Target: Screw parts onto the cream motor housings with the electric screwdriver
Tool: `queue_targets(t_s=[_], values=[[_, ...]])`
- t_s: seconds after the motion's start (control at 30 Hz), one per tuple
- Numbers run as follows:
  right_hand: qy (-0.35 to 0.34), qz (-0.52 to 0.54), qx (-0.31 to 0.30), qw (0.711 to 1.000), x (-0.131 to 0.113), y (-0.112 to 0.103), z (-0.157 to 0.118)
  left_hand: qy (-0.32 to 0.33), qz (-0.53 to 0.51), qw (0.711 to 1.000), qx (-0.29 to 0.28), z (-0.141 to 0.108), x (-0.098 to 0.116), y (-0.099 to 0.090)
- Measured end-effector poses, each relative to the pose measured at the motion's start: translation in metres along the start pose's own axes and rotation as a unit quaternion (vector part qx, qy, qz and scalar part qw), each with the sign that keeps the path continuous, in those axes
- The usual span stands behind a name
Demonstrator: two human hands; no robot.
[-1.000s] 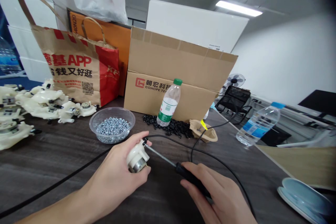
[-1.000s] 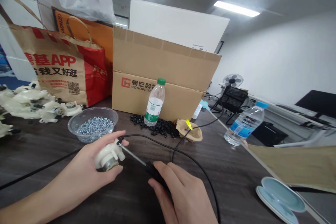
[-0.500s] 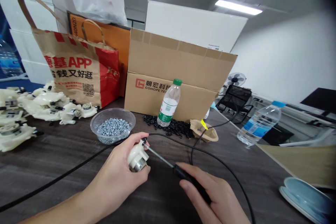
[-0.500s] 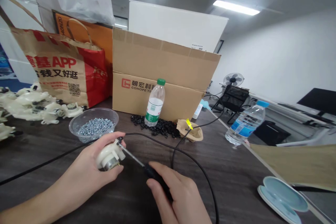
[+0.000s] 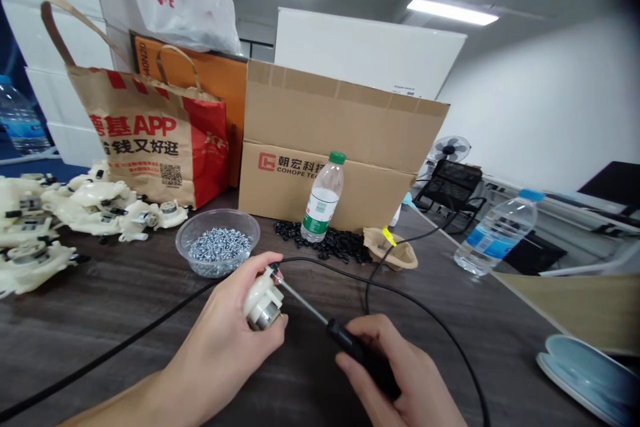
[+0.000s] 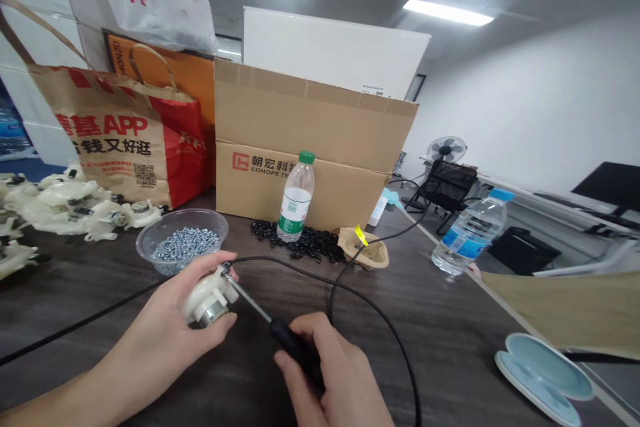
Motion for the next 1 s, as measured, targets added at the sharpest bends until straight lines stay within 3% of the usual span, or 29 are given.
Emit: queue_targets(t_s=[0.13,0.33,0.53,0.77,0.93,1.0], values=[[-0.039,0.007,0.018,0.999,-0.0013,-0.0033,-0.0004,0.018,0.038,0.999,0.000,-0.0020,0.0020,-0.0007],[0.055,0.001,-0.016,0.998,-0.0004,0.0006,-0.0011,0.017,0.035,0.999,-0.013,-0.0029,-0.0022,-0.0001],[-0.013,0.028,0.009,0.999,-0.0028,-0.0033,0.0008,0.033,0.067,0.997,0.002,-0.0028,0.0003,-0.0017],[0.025,-0.001,0.015,1.000,-0.0018,-0.0013,0.0001,0.015,0.050,0.999,-0.001,-0.0039,0.0027,-0.0007],[-0.027,-0.008,0.057,0.998,-0.0036,-0.0050,0.0026,0.033,0.056,0.998,0.008,-0.0043,0.0020,-0.0003],[-0.012,-0.018,0.052,0.998,-0.0053,-0.0049,0.0006,0.025,0.045,0.999,0.001,-0.0049,0.0017,0.0003]])
Point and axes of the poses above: each hand's wrist, its own z-axis towards the middle knuckle, its own y-axis out of the palm, x = y × z, the point moved 1 cm from there along z, towards the middle knuckle, and after that the axes turned 15 degrees about y, right-handed, at the moved point
